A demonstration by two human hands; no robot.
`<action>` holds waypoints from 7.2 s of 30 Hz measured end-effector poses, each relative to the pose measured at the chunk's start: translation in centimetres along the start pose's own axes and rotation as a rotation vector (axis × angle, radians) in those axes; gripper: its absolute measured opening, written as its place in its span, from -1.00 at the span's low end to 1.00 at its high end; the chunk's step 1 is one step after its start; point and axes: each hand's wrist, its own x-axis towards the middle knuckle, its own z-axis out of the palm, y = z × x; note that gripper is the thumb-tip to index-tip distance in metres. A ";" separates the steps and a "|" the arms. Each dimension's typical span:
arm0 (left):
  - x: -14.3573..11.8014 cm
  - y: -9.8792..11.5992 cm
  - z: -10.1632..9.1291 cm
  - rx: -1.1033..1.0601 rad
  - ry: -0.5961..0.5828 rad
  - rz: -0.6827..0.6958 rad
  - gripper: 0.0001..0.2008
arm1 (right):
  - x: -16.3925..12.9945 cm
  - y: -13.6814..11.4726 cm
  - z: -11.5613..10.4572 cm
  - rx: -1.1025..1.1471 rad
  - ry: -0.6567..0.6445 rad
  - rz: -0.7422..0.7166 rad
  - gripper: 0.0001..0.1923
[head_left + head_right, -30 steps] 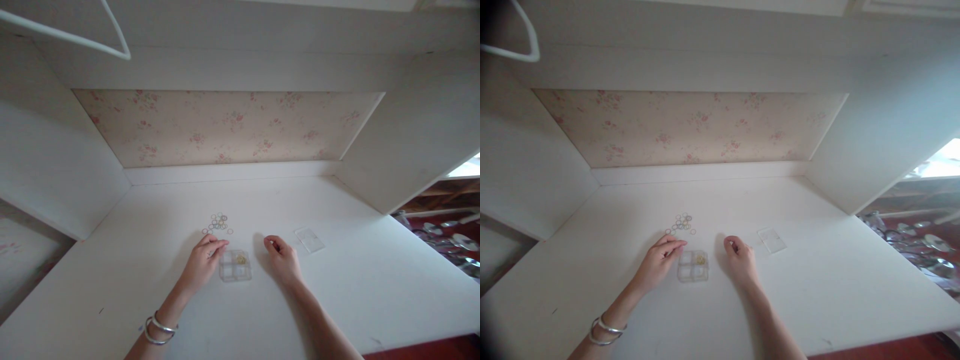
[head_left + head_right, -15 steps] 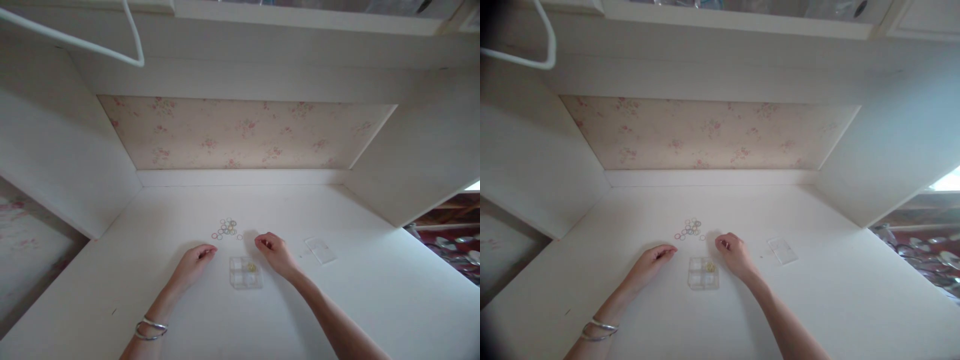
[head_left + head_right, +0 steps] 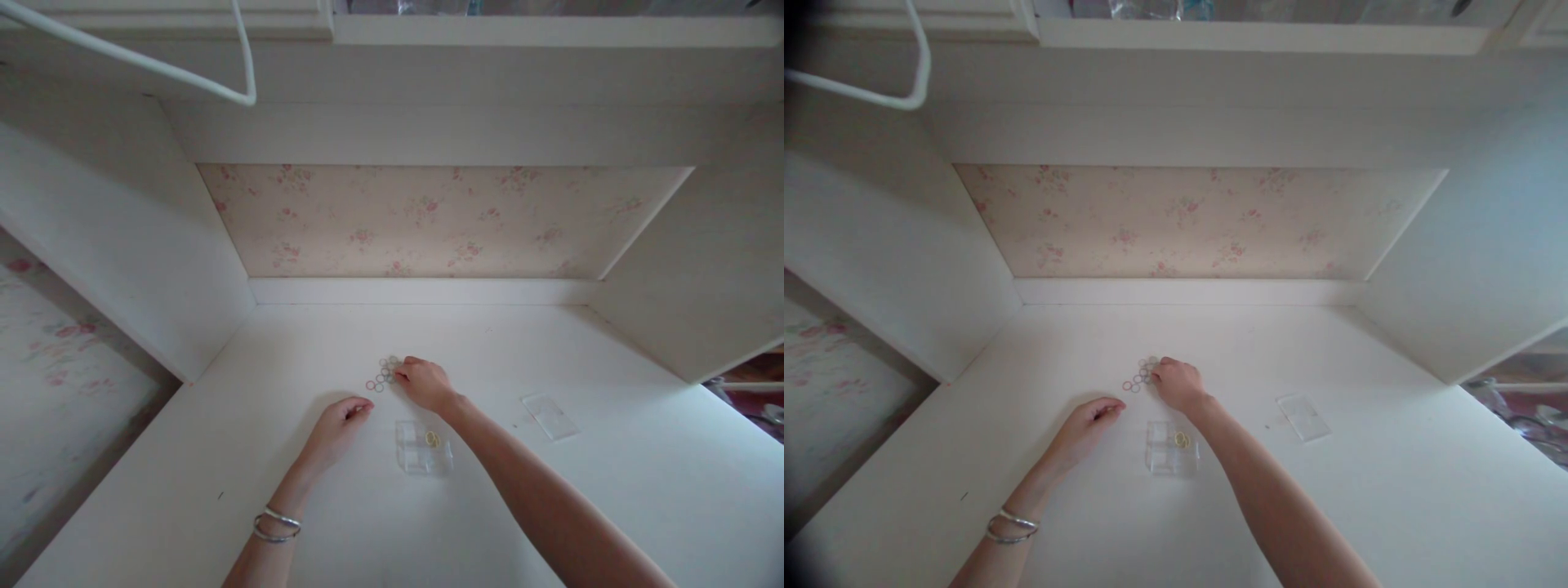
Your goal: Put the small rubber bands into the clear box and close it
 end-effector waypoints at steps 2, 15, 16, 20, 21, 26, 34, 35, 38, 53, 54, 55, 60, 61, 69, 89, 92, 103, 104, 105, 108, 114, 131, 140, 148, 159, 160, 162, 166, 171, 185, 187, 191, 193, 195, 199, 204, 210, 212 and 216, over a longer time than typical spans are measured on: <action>0.0 -0.2 0.0 0.009 -0.002 0.007 -0.68 | 0.2 -0.1 0.2 -0.012 -0.015 0.002 -0.64; 0.1 -0.3 0.0 0.011 -0.012 0.013 -0.66 | 0.1 -0.5 0.6 -0.026 0.000 0.031 -0.61; 0.1 -0.3 0.1 0.011 -0.011 0.013 -0.66 | 0.0 -0.5 0.5 -0.020 0.010 0.033 -0.61; 0.2 -0.3 0.0 0.014 -0.004 0.020 -0.66 | -0.8 0.0 0.1 0.061 0.077 0.052 -0.62; 0.2 -0.3 0.0 0.019 -0.003 0.020 -0.66 | -1.0 0.3 0.0 0.128 0.106 0.059 -0.65; 0.1 -0.2 0.0 0.038 -0.001 0.032 -0.65 | -2.2 1.6 0.1 0.390 0.197 0.083 -0.72; 0.2 -0.7 0.1 0.041 -0.005 0.055 -0.65 | -3.9 3.0 1.2 0.643 0.197 0.189 -0.62; 0.2 -0.6 0.1 0.043 -0.006 0.051 -0.65 | -4.0 3.1 1.3 0.679 0.211 0.204 -0.62; 0.2 -0.6 0.2 0.048 -0.007 0.042 -0.65 | -4.9 3.3 1.5 0.746 0.269 0.232 -0.63; 0.2 -0.4 0.3 0.114 0.013 0.055 -0.65 | -13.8 2.1 1.4 0.650 0.307 -0.019 -0.69; 0.2 -0.4 0.4 0.118 0.016 0.051 -0.65 | -13.9 2.1 1.7 0.644 0.309 -0.014 -0.70; 0.2 -0.4 0.4 0.119 0.018 0.046 -0.65 | -13.9 2.0 2.0 0.638 0.310 -0.010 -0.71; 0.1 -0.4 0.5 0.112 0.035 0.057 -0.66 | -13.5 2.1 2.4 0.654 0.323 0.023 -0.69; 0.1 -0.3 0.5 0.117 0.042 0.057 -0.66 | -13.5 2.2 2.4 0.677 0.343 0.041 -0.68; 0.2 -0.5 0.6 0.152 0.066 0.061 -0.65 | -13.8 4.2 3.0 0.905 0.584 0.474 -0.57; 2.6 1.3 3.1 0.650 0.236 0.087 -0.77 | -13.2 4.8 3.1 0.972 0.494 0.458 -0.59; 2.6 1.4 3.2 0.733 0.226 0.084 -0.78 | -13.2 4.6 3.1 0.981 0.485 0.454 -0.58; 2.2 1.2 3.8 0.964 0.094 0.134 -0.76 | -13.3 4.7 3.2 0.954 0.476 0.443 -0.59; 2.2 1.2 3.8 0.980 0.078 0.131 -0.77 | -13.3 4.7 3.2 0.951 0.476 0.446 -0.58; 2.1 1.3 3.8 0.989 0.066 0.132 -0.77 | -13.3 4.7 3.2 0.947 0.476 0.449 -0.58; 1.8 1.4 3.7 0.966 0.046 0.155 -0.79 | -13.3 4.6 3.1 0.940 0.482 0.452 -0.57; 0.0 2.3 4.2 0.649 0.044 0.318 -0.80 | -13.3 4.6 3.1 0.940 0.484 0.451 -0.56; -1.8 4.0 4.8 0.347 -0.035 0.420 -0.75 | -13.3 4.7 2.9 0.950 0.482 0.429 -0.60; -1.2 2.5 3.2 0.511 0.076 0.240 -0.80 | -13.0 4.7 2.7 0.941 0.390 0.415 -0.61; -1.3 3.1 3.1 0.770 -0.023 0.059 -0.79 | -8.3 3.2 -0.4 0.592 0.170 0.204 -0.64; -0.9 2.3 2.9 0.821 -0.031 0.055 -0.76 | -0.7 0.0 -1.9 -0.117 -0.101 -0.110 -0.64; -0.9 2.3 2.9 0.819 -0.035 0.052 -0.76 | -0.4 -0.2 -1.8 -0.124 -0.113 -0.109 -0.64; -0.9 2.3 2.9 0.813 -0.038 0.045 -0.75 | 0.0 -0.4 -1.4 -0.133 -0.130 -0.110 -0.64; -0.9 2.4 2.9 0.809 -0.033 0.050 -0.76 | -0.2 -0.3 -1.0 -0.149 -0.146 -0.103 -0.66; -1.0 3.0 2.9 0.797 -0.045 0.019 -0.77 | -1.4 0.3 -0.7 -0.166 -0.139 -0.052 -0.60; -1.1 3.0 2.8 0.792 -0.037 0.045 -0.76 | -6.1 1.8 -0.8 0.203 0.096 -0.079 -0.68; -1.2 3.1 2.7 0.781 -0.044 0.050 -0.76 | -7.3 1.9 -0.5 0.303 0.114 -0.087 -0.68; -1.2 3.1 2.6 0.779 -0.048 0.054 -0.76 | -9.7 1.7 -0.8 0.398 0.087 -0.102 -0.67; -1.1 2.9 2.6 0.775 -0.046 0.067 -0.77 | -10.6 1.5 -1.3 0.409 0.070 -0.117 -0.68; -1.0 2.6 2.6 0.770 -0.041 0.091 -0.77 | -11.2 1.2 -1.7 0.392 0.053 -0.139 -0.68; -0.9 2.1 2.7 0.766 -0.020 0.139 -0.77 | -11.6 0.7 -1.7 0.284 0.016 -0.184 -0.70; -0.9 1.9 2.7 0.771 -0.022 0.126 -0.76 | -11.5 0.4 -1.5 0.134 -0.008 -0.209 -0.72; -0.8 1.8 2.6 0.777 -0.039 0.116 -0.75 | -11.3 1.8 -2.0 0.366 0.187 -0.067 -0.66; -0.8 1.8 2.6 0.778 -0.045 0.110 -0.75 | -11.5 3.0 -1.1 0.501 0.299 0.107 -0.62; -0.8 1.9 2.7 0.768 -0.034 0.128 -0.77 | -12.3 5.0 1.8 0.650 0.425 0.495 -0.55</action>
